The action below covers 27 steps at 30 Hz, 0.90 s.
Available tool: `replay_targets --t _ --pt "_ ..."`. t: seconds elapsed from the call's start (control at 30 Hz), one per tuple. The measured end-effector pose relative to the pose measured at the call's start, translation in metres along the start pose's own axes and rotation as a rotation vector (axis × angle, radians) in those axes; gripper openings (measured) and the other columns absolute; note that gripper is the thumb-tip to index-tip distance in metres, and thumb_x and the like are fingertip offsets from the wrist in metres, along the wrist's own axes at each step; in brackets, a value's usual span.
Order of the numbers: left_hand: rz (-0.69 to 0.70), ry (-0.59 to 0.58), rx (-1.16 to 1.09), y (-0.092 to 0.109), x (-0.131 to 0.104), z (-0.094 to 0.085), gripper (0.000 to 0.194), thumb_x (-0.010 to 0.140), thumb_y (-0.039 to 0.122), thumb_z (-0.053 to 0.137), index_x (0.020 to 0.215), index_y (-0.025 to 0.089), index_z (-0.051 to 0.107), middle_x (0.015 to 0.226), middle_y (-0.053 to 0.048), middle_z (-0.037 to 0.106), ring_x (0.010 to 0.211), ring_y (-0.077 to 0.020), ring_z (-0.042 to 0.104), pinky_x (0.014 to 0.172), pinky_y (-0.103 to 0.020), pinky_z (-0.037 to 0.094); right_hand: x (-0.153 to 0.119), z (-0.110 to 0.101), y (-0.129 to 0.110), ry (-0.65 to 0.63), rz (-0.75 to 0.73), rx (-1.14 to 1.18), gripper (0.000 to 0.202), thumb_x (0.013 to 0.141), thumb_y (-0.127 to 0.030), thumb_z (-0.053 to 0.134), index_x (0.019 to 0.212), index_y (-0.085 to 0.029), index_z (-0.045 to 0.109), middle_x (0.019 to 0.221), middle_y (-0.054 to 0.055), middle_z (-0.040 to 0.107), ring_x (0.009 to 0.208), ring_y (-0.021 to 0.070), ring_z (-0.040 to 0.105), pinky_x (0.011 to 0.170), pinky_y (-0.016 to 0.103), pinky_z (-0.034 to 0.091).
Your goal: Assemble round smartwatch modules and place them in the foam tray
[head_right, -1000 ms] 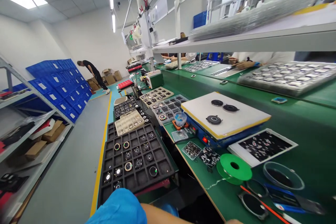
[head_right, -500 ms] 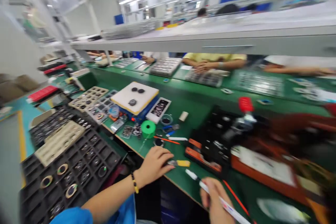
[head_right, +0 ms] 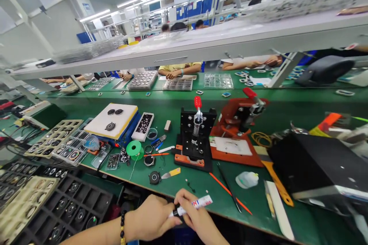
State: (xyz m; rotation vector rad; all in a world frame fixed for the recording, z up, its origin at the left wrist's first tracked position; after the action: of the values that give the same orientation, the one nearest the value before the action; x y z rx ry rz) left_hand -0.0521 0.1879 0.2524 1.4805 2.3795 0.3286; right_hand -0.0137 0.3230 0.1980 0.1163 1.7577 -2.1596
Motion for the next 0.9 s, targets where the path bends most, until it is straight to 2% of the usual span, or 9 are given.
replay_targets --t 0.17,0.27,0.33,0.47,0.57,0.63,0.7,0.8,0.9 --pt "0.059 -0.178 -0.585 0.01 -0.013 0.001 0.07 0.102 0.074 0.017 0.069 0.022 0.049 0.057 0.002 0.048 0.05 -0.0112 0.041 0.054 -0.025 0.03 -0.015 0.001 -0.022 -0.102 -0.021 0.034 0.063 0.088 -0.083 0.054 0.094 -0.02 0.055 0.051 -0.012 0.024 0.042 0.006 0.013 0.043 0.022 0.007" --pt "-0.039 -0.276 -0.853 0.007 -0.02 -0.003 0.073 0.092 0.088 0.025 0.068 0.022 0.043 0.057 0.005 0.041 0.052 -0.0094 0.036 0.052 -0.023 0.03 -0.02 -0.024 -0.039 0.012 -0.081 0.044 0.062 0.089 -0.082 0.054 0.091 -0.02 0.054 0.049 -0.012 0.023 0.043 0.0059 0.012 0.046 0.023 0.007" --pt "-0.163 -0.141 -0.825 -0.009 -0.015 -0.015 0.07 0.093 0.086 0.028 0.073 0.021 0.046 0.064 0.004 0.047 0.057 -0.0102 0.04 0.055 -0.023 0.032 -0.02 -0.042 -0.045 0.131 -0.132 0.052 0.058 0.092 -0.078 0.054 0.089 -0.02 0.052 0.047 -0.012 0.024 0.045 0.0066 0.014 0.049 0.023 0.009" --pt "-0.41 0.291 -0.334 -0.057 0.01 -0.046 0.049 0.105 0.061 0.041 0.081 0.021 0.056 0.076 0.0 0.06 0.069 -0.0153 0.054 0.068 -0.026 0.04 -0.011 -0.06 -0.043 0.325 -0.238 0.184 0.051 0.095 -0.069 0.059 0.083 -0.021 0.048 0.047 -0.011 0.026 0.049 0.0083 0.017 0.05 0.024 0.016" --pt "-0.43 0.399 -0.114 -0.078 0.031 -0.054 0.026 0.099 0.046 0.065 0.107 0.022 0.066 0.099 -0.004 0.071 0.096 -0.0229 0.067 0.086 -0.033 0.051 -0.001 -0.056 -0.039 0.387 -0.298 0.281 0.049 0.095 -0.064 0.062 0.079 -0.021 0.047 0.048 -0.01 0.027 0.049 0.0087 0.02 0.051 0.024 0.019" --pt "-0.38 0.484 -0.077 -0.082 0.034 -0.054 0.045 0.093 0.043 0.074 0.131 0.022 0.061 0.12 -0.008 0.07 0.116 -0.0269 0.065 0.099 -0.039 0.053 0.003 -0.052 -0.037 0.397 -0.313 0.316 0.049 0.095 -0.064 0.063 0.077 -0.021 0.047 0.047 -0.01 0.028 0.048 0.0086 0.021 0.05 0.024 0.02" --pt "-0.343 0.588 -0.067 -0.083 0.026 -0.049 0.058 0.091 0.04 0.077 0.142 0.023 0.054 0.132 -0.01 0.066 0.126 -0.0276 0.061 0.108 -0.044 0.052 0.005 -0.051 -0.035 0.403 -0.321 0.327 0.05 0.093 -0.065 0.065 0.077 -0.021 0.048 0.047 -0.01 0.03 0.048 0.0085 0.023 0.05 0.024 0.02" --pt "-0.318 0.712 -0.062 -0.08 0.001 -0.034 0.056 0.092 0.035 0.077 0.142 0.024 0.055 0.137 -0.011 0.063 0.129 -0.0269 0.06 0.112 -0.046 0.051 0.007 -0.053 -0.032 0.407 -0.323 0.319 0.05 0.093 -0.066 0.065 0.079 -0.02 0.05 0.049 -0.009 0.035 0.048 0.0086 0.027 0.051 0.024 0.022" --pt "-0.303 0.731 -0.062 -0.079 -0.022 -0.016 0.054 0.09 0.036 0.079 0.138 0.025 0.06 0.132 -0.011 0.066 0.123 -0.0283 0.063 0.106 -0.047 0.055 0.008 -0.054 -0.031 0.402 -0.326 0.268 0.048 0.095 -0.064 0.064 0.08 -0.02 0.05 0.051 -0.007 0.043 0.05 0.0096 0.033 0.054 0.025 0.026"
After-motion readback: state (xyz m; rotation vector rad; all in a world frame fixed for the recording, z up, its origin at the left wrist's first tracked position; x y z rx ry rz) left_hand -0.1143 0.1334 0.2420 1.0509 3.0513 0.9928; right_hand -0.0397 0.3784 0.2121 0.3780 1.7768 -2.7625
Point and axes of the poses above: each hand's wrist, its own x-axis towards the middle knuckle, its own z-axis out of the palm, y = z × x, the point moved 5 cm from there along x, towards the middle knuckle
